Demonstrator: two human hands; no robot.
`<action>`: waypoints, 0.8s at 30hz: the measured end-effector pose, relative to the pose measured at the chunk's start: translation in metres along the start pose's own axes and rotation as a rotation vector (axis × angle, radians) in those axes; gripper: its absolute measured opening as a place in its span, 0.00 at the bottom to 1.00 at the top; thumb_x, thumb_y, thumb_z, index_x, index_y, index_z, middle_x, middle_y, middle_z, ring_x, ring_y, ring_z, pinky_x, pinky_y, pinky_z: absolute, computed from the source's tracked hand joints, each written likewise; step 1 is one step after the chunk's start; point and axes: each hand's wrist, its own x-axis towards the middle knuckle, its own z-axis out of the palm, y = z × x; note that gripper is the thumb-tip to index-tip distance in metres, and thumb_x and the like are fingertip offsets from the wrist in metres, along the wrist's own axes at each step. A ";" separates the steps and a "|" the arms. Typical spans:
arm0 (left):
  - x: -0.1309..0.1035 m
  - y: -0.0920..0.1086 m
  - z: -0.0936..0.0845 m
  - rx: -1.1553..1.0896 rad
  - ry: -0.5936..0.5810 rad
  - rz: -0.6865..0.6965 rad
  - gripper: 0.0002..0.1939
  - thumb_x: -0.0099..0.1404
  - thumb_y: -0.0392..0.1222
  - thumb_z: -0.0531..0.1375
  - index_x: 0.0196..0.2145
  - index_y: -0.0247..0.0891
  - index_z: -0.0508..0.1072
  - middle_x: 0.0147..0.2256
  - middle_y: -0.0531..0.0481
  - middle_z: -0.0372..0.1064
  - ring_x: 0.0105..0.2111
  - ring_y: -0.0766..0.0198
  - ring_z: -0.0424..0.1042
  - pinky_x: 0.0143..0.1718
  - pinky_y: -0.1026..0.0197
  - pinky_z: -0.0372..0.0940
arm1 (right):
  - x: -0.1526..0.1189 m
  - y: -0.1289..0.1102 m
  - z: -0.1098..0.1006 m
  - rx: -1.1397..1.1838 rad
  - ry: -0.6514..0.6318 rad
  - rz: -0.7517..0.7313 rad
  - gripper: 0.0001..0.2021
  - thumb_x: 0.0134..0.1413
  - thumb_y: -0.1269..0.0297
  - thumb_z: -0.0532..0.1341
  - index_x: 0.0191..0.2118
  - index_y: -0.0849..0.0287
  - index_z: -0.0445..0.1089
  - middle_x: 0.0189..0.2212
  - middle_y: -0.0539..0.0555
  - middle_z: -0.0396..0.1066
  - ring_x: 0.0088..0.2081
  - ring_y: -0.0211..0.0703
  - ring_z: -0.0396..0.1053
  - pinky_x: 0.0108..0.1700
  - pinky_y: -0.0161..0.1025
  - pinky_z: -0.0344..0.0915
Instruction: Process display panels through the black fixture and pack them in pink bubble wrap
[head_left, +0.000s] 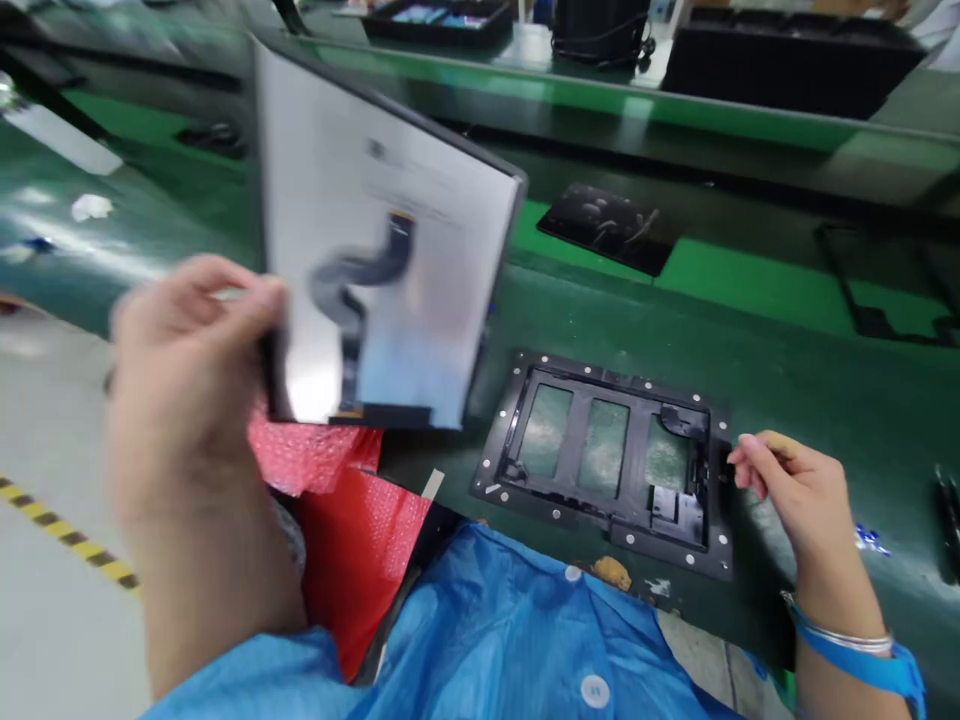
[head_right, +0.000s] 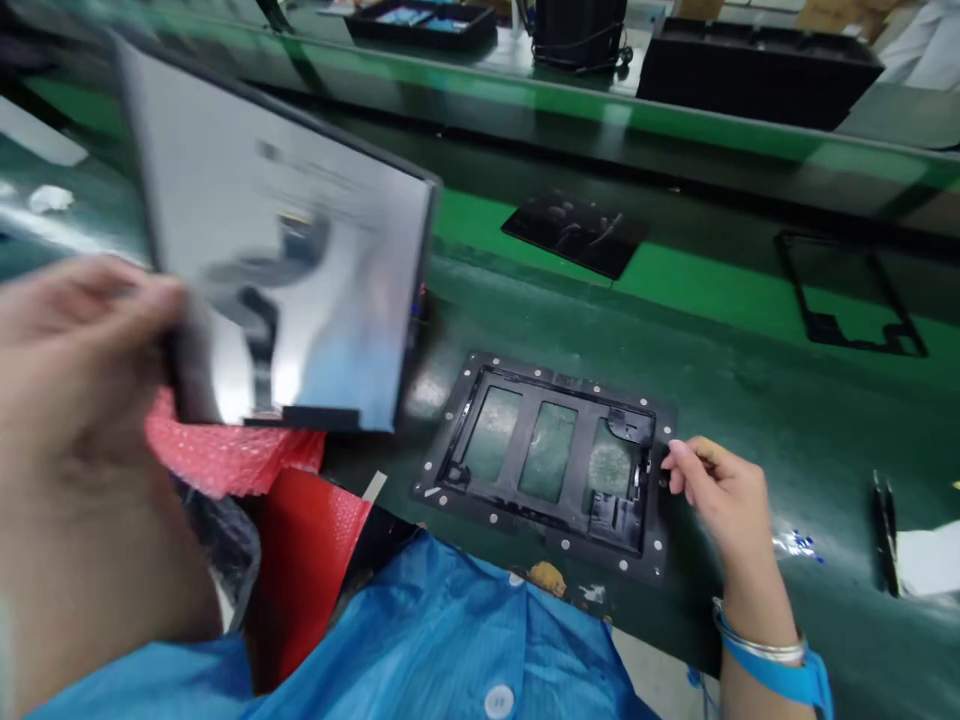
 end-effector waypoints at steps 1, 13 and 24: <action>-0.007 0.001 0.018 -0.131 -0.100 -0.087 0.18 0.49 0.44 0.71 0.29 0.37 0.65 0.20 0.57 0.63 0.18 0.71 0.60 0.21 0.69 0.57 | -0.002 -0.004 0.005 0.031 0.035 -0.026 0.22 0.52 0.39 0.66 0.24 0.54 0.73 0.16 0.50 0.68 0.17 0.37 0.60 0.21 0.37 0.57; -0.068 -0.015 0.115 -0.501 -0.453 -0.330 0.22 0.44 0.44 0.76 0.28 0.40 0.67 0.18 0.56 0.71 0.15 0.67 0.68 0.16 0.69 0.62 | -0.017 -0.059 0.062 -0.340 0.267 -0.520 0.10 0.66 0.62 0.57 0.47 0.55 0.74 0.30 0.51 0.78 0.25 0.38 0.71 0.32 0.36 0.68; -0.078 -0.012 0.110 -0.441 -0.464 -0.272 0.18 0.47 0.45 0.75 0.27 0.41 0.68 0.13 0.60 0.61 0.12 0.70 0.60 0.15 0.71 0.56 | -0.024 -0.063 0.069 -0.443 0.314 -0.466 0.08 0.67 0.62 0.55 0.43 0.55 0.71 0.28 0.51 0.78 0.25 0.40 0.74 0.30 0.35 0.63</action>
